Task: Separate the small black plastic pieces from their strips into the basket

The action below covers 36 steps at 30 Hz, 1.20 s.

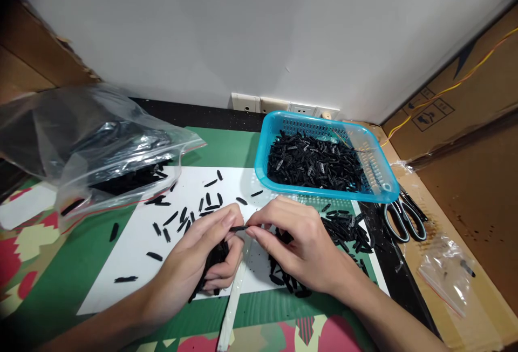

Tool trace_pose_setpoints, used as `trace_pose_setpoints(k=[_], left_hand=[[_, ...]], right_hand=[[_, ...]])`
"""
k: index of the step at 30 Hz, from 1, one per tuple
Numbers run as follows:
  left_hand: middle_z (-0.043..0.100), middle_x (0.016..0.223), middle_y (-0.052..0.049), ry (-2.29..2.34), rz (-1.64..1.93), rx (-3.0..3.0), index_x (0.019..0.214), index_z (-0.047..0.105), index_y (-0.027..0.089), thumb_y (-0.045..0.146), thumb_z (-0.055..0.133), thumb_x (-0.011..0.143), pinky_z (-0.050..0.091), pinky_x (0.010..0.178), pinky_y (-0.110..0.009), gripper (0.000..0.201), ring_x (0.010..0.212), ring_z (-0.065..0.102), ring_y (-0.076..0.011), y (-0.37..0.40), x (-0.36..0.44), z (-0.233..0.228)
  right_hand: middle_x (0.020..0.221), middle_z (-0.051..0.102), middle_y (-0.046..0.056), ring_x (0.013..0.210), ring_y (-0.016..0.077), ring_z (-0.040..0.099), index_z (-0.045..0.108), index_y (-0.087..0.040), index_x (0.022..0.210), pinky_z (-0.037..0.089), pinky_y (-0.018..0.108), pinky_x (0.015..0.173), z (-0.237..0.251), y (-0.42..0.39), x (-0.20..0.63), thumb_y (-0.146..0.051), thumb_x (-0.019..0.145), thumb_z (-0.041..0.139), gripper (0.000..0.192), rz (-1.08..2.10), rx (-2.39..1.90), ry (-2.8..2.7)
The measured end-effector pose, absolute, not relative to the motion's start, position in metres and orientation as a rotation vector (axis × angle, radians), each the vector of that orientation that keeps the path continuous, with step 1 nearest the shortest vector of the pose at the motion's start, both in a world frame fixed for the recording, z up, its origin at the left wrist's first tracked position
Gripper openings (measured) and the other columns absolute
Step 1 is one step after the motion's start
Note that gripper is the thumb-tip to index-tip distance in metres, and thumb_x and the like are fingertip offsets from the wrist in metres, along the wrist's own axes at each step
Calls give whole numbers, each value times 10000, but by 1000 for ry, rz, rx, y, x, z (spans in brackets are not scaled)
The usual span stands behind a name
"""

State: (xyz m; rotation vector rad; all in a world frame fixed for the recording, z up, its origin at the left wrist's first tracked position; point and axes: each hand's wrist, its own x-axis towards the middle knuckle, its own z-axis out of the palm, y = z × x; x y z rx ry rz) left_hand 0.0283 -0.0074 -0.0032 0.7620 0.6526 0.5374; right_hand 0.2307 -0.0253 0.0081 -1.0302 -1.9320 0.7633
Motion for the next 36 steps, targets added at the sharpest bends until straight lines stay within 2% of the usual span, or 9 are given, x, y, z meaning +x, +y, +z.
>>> trace_pose_setpoints(k=[11, 19, 29, 36], left_hand=[[406, 512, 115, 634, 536, 749, 861, 410, 237, 541, 486, 1065, 211, 391, -130, 375, 399, 226, -41, -8, 27, -3], [398, 509, 116, 648, 548, 774, 873, 430, 236, 531, 490, 1066, 219, 396, -127, 357, 398, 233, -42, -7, 28, -3], [398, 519, 115, 662, 553, 776, 857, 400, 242, 524, 491, 1062, 197, 401, -135, 360, 411, 225, -47, -7, 28, -1], [392, 529, 107, 694, 539, 799, 828, 383, 237, 518, 494, 1058, 193, 408, -157, 380, 433, 234, -53, -5, 27, -3]], right_hand=[[891, 750, 59, 799, 184, 659, 743, -175, 1043, 526, 335, 744, 9, -24, 232, -158, 1028, 657, 89, 707, -1010, -1929], [880, 755, 74, 790, 174, 666, 751, -132, 1050, 526, 315, 731, 8, -23, 233, -141, 1024, 669, 86, 651, -975, -1966], [881, 763, 69, 770, 182, 681, 740, -179, 1108, 542, 326, 699, 8, -22, 233, -162, 1047, 641, 117, 594, -991, -1987], [882, 756, 74, 783, 186, 684, 739, -167, 1100, 546, 323, 700, 6, -21, 233, -117, 1035, 634, 133, 578, -978, -1995]])
